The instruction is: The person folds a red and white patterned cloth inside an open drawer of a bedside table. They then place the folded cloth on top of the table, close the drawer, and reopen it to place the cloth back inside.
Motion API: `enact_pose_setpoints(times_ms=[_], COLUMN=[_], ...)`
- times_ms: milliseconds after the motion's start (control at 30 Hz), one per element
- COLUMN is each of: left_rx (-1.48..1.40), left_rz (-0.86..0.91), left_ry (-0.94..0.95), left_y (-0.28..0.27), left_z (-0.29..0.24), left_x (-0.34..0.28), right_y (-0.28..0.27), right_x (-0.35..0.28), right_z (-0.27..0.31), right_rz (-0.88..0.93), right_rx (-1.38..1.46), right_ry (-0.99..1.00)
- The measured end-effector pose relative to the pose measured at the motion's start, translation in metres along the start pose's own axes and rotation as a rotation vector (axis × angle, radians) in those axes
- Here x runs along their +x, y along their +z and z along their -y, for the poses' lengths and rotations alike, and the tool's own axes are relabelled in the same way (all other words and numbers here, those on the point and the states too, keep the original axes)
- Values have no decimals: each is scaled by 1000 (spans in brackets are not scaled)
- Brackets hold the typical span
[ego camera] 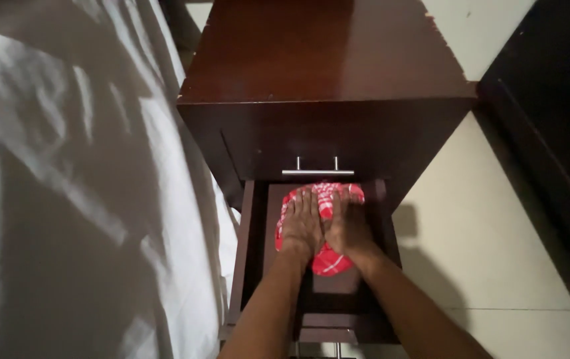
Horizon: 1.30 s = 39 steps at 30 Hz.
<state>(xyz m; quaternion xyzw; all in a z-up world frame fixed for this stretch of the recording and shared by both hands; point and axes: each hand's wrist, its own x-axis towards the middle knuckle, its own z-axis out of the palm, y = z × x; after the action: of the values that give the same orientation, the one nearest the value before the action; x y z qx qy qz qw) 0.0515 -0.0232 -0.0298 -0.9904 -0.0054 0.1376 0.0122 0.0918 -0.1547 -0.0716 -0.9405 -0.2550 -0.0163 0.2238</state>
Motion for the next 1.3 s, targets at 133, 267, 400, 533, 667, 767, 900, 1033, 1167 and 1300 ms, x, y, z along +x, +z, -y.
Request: enact_pose_setpoints(times_ms=[133, 267, 400, 533, 667, 767, 900, 1033, 1167, 1300], left_rx=[-36, -1, -22, -35, -105, -93, -105, -129, -82, -117], left_rz=[-65, -13, -31, -81, -37, -55, 22, 35, 41, 77], left_ry=[-2, 10, 17, 21, -5, -13, -9, -8, 12, -27], left_y=[-3, -12, 1, 5, 7, 14, 3, -1, 18, 11], left_z=[10, 17, 19, 17, 15, 12, 7, 11, 25, 41], left_x=[24, 37, 41, 33, 19, 5, -24, -46, -56, -71], right_y=[1, -5, 14, 15, 30, -1, -16, -34, -33, 5], right_x=[26, 41, 45, 35, 28, 8, -18, -31, -40, -36], right_z=[-3, -6, -19, -18, -22, 8, 30, 45, 62, 68], right_rz=[-60, 42, -61, -33, -119, -43, 92, 169, 302, 354], right_rx=[23, 16, 3, 45, -119, -154, -187, -190, -155, -172], right_ry=[-21, 32, -58, -83, -126, -48, 107, 100, 115, 88])
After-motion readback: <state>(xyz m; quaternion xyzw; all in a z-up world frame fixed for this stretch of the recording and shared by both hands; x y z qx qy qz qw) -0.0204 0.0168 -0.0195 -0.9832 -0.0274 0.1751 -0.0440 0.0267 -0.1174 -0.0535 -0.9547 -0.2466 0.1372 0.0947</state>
